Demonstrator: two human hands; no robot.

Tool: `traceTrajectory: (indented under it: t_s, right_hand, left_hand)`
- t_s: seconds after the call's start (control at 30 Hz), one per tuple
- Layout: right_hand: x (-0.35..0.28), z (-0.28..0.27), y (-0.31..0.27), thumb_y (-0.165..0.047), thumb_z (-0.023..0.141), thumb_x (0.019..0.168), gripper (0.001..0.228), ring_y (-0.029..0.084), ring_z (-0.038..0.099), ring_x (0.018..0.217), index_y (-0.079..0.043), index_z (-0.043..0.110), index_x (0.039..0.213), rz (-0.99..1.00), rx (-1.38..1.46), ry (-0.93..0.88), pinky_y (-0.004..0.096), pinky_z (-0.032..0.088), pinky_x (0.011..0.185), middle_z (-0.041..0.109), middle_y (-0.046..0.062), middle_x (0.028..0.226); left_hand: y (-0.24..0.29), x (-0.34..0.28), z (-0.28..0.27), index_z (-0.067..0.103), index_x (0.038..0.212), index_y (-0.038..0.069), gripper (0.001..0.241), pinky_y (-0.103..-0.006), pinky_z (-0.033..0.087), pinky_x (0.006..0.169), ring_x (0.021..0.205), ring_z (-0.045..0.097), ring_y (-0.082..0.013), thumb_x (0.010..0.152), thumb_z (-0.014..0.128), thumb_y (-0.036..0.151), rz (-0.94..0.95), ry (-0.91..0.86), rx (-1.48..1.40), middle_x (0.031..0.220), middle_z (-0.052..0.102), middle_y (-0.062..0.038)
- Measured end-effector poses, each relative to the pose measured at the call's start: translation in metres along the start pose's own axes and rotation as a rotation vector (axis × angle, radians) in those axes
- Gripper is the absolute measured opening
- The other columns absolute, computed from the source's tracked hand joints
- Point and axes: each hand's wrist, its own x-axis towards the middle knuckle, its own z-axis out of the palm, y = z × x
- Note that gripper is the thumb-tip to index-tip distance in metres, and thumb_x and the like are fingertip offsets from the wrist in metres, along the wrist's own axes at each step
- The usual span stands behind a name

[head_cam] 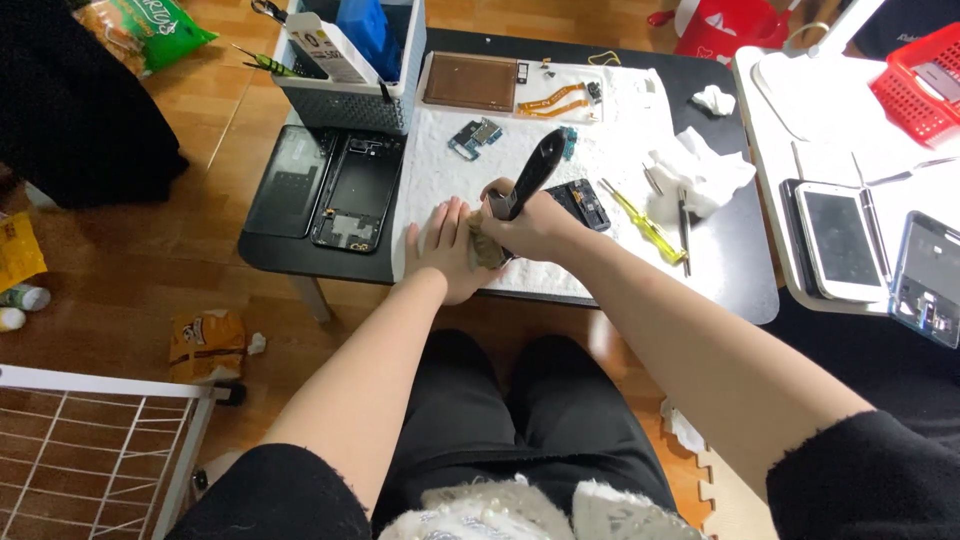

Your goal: Cleaning the internal components of a disassembled smartphone using a brush and a small tool.

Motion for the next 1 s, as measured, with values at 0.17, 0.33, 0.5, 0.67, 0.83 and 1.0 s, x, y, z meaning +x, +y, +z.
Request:
traceTrajectory:
  t_s: [0.17,0.33,0.5,0.67,0.83,1.0]
  right_hand:
    - [-0.001,-0.009,0.004,-0.041,0.065,0.085,0.052,0.040,0.068,0.112,-0.019,0.061,0.132,0.008,-0.125,-0.033,0.052,0.054,0.096,0.070,0.021,0.111]
    - [-0.001,-0.019,0.013,-0.040,0.065,0.085,0.060,0.041,0.066,0.116,-0.017,0.056,0.139,0.100,-0.107,-0.057,0.052,0.052,0.099,0.068,0.022,0.116]
    - [0.002,-0.023,0.014,-0.037,0.064,0.087,0.060,0.040,0.065,0.118,-0.016,0.054,0.142,0.119,-0.070,-0.123,0.050,0.051,0.098,0.067,0.023,0.117]
    - [0.000,-0.027,0.006,-0.033,0.063,0.087,0.057,0.039,0.065,0.117,-0.017,0.055,0.141,0.141,-0.042,-0.165,0.048,0.052,0.097,0.066,0.022,0.116]
    - [-0.003,-0.032,-0.002,-0.030,0.060,0.087,0.056,0.038,0.063,0.119,-0.020,0.054,0.142,0.155,-0.060,-0.190,0.046,0.051,0.097,0.065,0.021,0.120]
    - [-0.007,-0.033,-0.016,-0.032,0.056,0.091,0.057,0.042,0.044,0.143,-0.016,0.053,0.145,0.252,0.122,-0.181,0.057,0.036,0.117,0.053,0.026,0.145]
  left_hand:
    - [0.000,0.000,0.001,-0.011,0.164,0.022,0.116,-0.0518,-0.014,0.127,0.156,-0.020,-0.0158,0.080,0.044,0.081,-0.006,-0.006,-0.118,0.171,-0.018,0.006]
    - [0.003,-0.008,-0.008,-0.009,0.164,0.023,0.116,-0.0517,-0.017,0.125,0.156,-0.020,-0.0155,0.081,0.043,0.084,-0.001,-0.012,-0.148,0.171,-0.018,0.006]
    - [0.004,-0.014,-0.012,-0.007,0.164,0.025,0.111,-0.0484,-0.020,0.125,0.156,-0.020,-0.0137,0.082,0.043,0.081,-0.020,-0.009,-0.180,0.171,-0.018,0.008]
    - [0.006,-0.016,-0.015,-0.006,0.165,0.024,0.112,-0.0492,-0.021,0.125,0.156,-0.019,-0.0145,0.081,0.045,0.079,-0.011,-0.006,-0.202,0.171,-0.017,0.007]
    - [0.001,-0.007,-0.004,-0.006,0.165,0.024,0.111,-0.0500,-0.019,0.125,0.157,-0.018,-0.0150,0.083,0.041,0.082,-0.006,0.018,-0.175,0.172,-0.016,0.006]
    - [-0.005,0.007,0.008,-0.008,0.166,0.025,0.115,-0.0504,-0.022,0.123,0.155,-0.021,-0.0145,0.081,0.039,0.088,0.009,0.041,-0.201,0.171,-0.018,0.009]
